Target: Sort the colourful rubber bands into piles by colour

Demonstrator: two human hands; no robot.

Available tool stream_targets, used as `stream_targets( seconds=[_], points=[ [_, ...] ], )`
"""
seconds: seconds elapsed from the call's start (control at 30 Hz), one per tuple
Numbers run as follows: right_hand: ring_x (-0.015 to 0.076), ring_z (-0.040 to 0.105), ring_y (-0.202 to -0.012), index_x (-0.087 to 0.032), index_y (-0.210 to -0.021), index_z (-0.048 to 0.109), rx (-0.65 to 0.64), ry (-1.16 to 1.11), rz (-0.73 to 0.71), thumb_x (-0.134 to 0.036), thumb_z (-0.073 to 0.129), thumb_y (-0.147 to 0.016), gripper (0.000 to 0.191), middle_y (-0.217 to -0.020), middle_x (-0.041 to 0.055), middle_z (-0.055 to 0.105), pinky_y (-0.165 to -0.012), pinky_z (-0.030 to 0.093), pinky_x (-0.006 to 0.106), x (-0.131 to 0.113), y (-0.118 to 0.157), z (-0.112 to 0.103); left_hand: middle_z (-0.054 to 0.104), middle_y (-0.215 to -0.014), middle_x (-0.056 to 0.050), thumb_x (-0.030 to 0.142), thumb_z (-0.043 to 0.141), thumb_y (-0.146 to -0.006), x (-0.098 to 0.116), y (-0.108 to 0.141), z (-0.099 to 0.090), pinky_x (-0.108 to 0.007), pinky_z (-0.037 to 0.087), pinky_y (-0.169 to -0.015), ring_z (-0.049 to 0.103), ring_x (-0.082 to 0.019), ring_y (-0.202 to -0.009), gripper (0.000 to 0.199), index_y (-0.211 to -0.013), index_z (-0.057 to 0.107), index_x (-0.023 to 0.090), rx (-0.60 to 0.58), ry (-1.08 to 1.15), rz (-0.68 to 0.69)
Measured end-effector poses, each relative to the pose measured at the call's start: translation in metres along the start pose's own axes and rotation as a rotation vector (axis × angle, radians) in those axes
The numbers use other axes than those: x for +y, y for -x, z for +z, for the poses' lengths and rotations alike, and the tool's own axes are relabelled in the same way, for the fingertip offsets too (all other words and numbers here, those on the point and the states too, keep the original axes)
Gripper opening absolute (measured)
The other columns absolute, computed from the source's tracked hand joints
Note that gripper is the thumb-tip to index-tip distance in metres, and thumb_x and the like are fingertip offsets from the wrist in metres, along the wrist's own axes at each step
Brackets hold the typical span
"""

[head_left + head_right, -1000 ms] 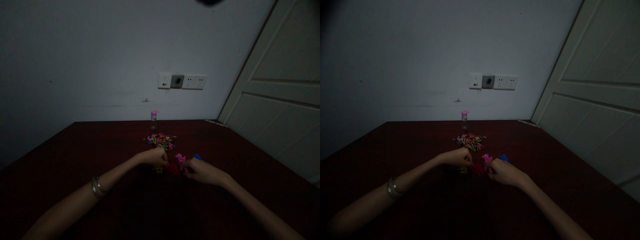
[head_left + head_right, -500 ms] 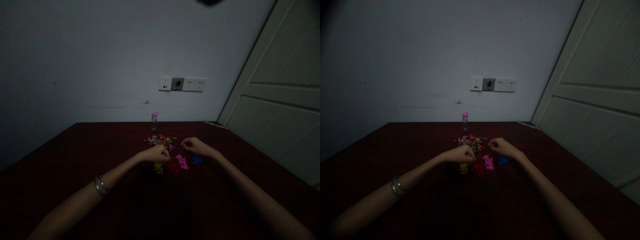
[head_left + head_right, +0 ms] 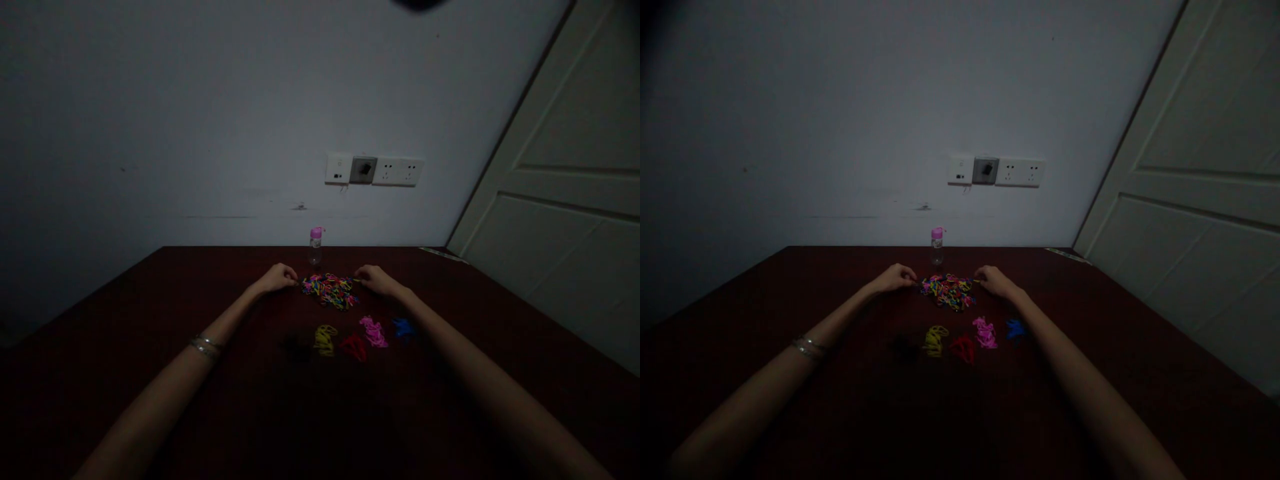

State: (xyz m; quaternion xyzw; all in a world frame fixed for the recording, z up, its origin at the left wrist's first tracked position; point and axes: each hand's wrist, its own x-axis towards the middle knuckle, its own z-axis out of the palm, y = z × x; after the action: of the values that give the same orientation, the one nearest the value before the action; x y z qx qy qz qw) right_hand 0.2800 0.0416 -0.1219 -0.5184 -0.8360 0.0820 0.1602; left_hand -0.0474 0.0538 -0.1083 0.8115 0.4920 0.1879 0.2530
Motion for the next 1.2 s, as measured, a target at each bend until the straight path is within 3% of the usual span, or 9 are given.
stream_targets(
  seconds=[0.23,0.4,0.53,0.7,0.83,0.97,1.2],
  points=[
    [0.0170,0.059,-0.079,-0.010,-0.095,0.063,0.046,-0.064,-0.001,-0.007,0.046,-0.072,0.029,-0.090,0.0104,0.065,-0.072,0.044,0.025,0.001,0.002,0.001,0.059,-0.065,-0.002,0.025,0.058,-0.062,-0.013,-0.010,0.002,-0.020,0.034,-0.054,0.048,-0.010,-0.058,0.023,-0.078,0.066,0.010,-0.118,-0.002,0.056],
    [0.0145,0.057,-0.072,-0.012,-0.086,0.064,0.027,-0.288,-0.051,-0.014,0.049,-0.072,0.022,-0.081,0.0064,0.064,-0.069,0.044,0.025,-0.038,0.015,-0.019,0.061,-0.065,-0.002,0.021,0.055,-0.062,-0.021,-0.016,0.004,-0.020,0.035,-0.055,0.050,-0.011,-0.058,0.019,-0.074,0.066,0.011,-0.149,0.023,0.049],
    [0.0113,0.055,-0.067,-0.012,-0.089,0.063,-0.215,-0.543,-0.150,-0.016,0.050,-0.073,0.021,-0.076,0.0033,0.061,-0.062,0.043,0.022,-0.091,0.037,-0.033,0.062,-0.068,-0.003,0.020,0.053,-0.062,-0.027,-0.017,0.006,-0.020,0.037,-0.058,0.051,-0.011,-0.060,0.020,-0.074,0.066,0.010,-0.163,0.047,0.072],
    [0.0088,0.053,-0.061,-0.015,-0.091,0.063,-0.431,-0.511,-0.257,-0.011,0.051,-0.071,0.024,-0.070,-0.0002,0.059,-0.052,0.040,0.018,-0.129,0.055,-0.022,0.063,-0.070,-0.003,0.022,0.054,-0.064,-0.033,-0.017,0.002,-0.021,0.038,-0.062,0.052,-0.011,-0.064,0.018,-0.073,0.065,0.011,-0.186,0.094,0.094],
    [0.0096,0.055,-0.065,-0.017,-0.093,0.062,-0.464,-0.465,-0.255,-0.012,0.053,-0.070,0.026,-0.075,0.0003,0.061,-0.052,0.040,0.017,-0.133,0.057,-0.011,0.062,-0.071,-0.003,0.029,0.059,-0.063,-0.035,-0.012,-0.007,-0.021,0.037,-0.060,0.051,-0.012,-0.065,0.026,-0.080,0.065,0.010,-0.182,0.128,0.078],
    [0.0098,0.056,-0.065,-0.016,-0.090,0.063,-0.447,-0.482,-0.251,-0.011,0.054,-0.068,0.025,-0.073,0.0004,0.062,-0.054,0.041,0.017,-0.127,0.054,-0.013,0.058,-0.066,-0.001,0.030,0.062,-0.060,-0.031,-0.007,-0.012,-0.020,0.034,-0.055,0.047,-0.010,-0.059,0.030,-0.083,0.064,0.010,-0.206,0.122,0.030],
    [0.0107,0.054,-0.063,-0.012,-0.081,0.062,-0.201,-0.456,-0.132,-0.007,0.047,-0.066,0.023,-0.071,0.0018,0.060,-0.059,0.043,0.021,-0.091,0.043,-0.020,0.057,-0.064,0.000,0.027,0.060,-0.063,-0.026,-0.008,0.000,-0.020,0.035,-0.057,0.047,-0.010,-0.058,0.019,-0.073,0.062,0.011,-0.212,0.100,0.072]
  ],
)
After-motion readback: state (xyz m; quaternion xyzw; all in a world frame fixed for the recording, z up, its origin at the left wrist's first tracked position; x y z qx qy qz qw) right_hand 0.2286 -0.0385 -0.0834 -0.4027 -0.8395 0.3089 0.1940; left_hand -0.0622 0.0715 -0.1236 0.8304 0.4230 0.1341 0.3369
